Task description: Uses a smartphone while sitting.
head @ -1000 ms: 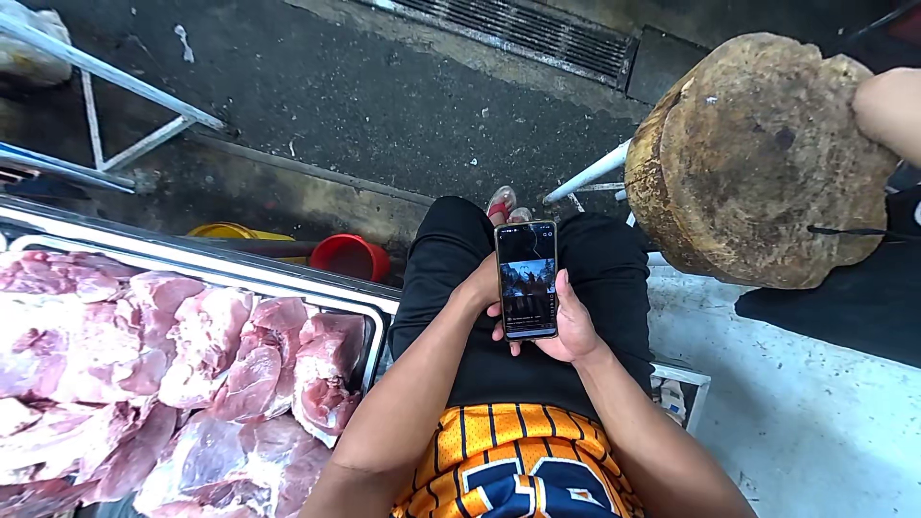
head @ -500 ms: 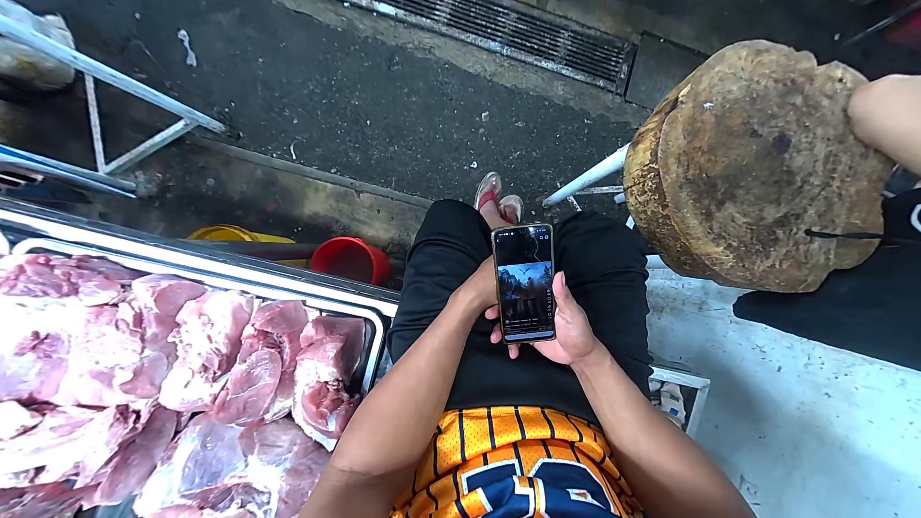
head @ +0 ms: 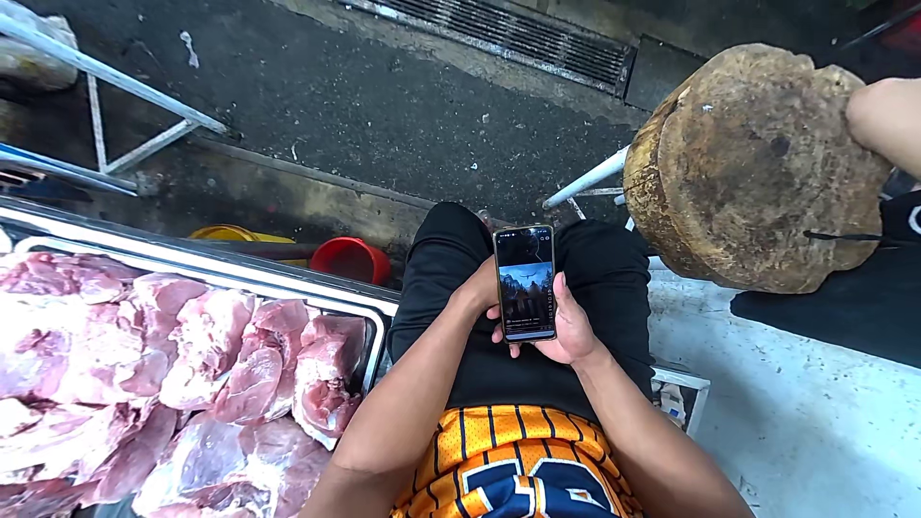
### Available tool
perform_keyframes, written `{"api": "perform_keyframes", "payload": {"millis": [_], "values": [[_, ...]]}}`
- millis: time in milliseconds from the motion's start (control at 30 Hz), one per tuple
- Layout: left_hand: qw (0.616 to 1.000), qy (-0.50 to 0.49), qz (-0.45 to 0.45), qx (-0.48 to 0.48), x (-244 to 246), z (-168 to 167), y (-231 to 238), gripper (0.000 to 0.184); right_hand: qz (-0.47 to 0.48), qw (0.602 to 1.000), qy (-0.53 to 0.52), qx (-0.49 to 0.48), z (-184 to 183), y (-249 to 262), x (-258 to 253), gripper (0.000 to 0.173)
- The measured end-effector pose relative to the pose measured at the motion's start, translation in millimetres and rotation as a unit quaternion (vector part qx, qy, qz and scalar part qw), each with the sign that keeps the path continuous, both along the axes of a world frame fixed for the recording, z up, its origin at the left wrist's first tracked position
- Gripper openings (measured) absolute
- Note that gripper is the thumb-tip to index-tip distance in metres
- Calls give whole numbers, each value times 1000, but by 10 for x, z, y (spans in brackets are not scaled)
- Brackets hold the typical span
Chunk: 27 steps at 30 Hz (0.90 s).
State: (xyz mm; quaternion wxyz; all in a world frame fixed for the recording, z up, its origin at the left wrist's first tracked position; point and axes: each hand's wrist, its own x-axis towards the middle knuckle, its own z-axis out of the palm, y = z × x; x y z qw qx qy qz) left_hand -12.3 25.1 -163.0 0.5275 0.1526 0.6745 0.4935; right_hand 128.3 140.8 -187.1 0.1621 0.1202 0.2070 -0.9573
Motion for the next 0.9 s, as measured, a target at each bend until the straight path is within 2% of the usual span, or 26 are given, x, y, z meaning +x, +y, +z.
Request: {"api": "perform_keyframes", "payload": {"millis": [300,633,900], "values": [[1000,-18,7,-7,4,-52,-23,10,2,1000,1,-3,14,-15,-11,83],[999,33,-17,-16,11,14,3,5,-4,1000,4,1,15,-8,2,84],[998,56,-17,22,-4,-73,-25,17,2,1000,-7,3,-7,-8,-1,83]]}}
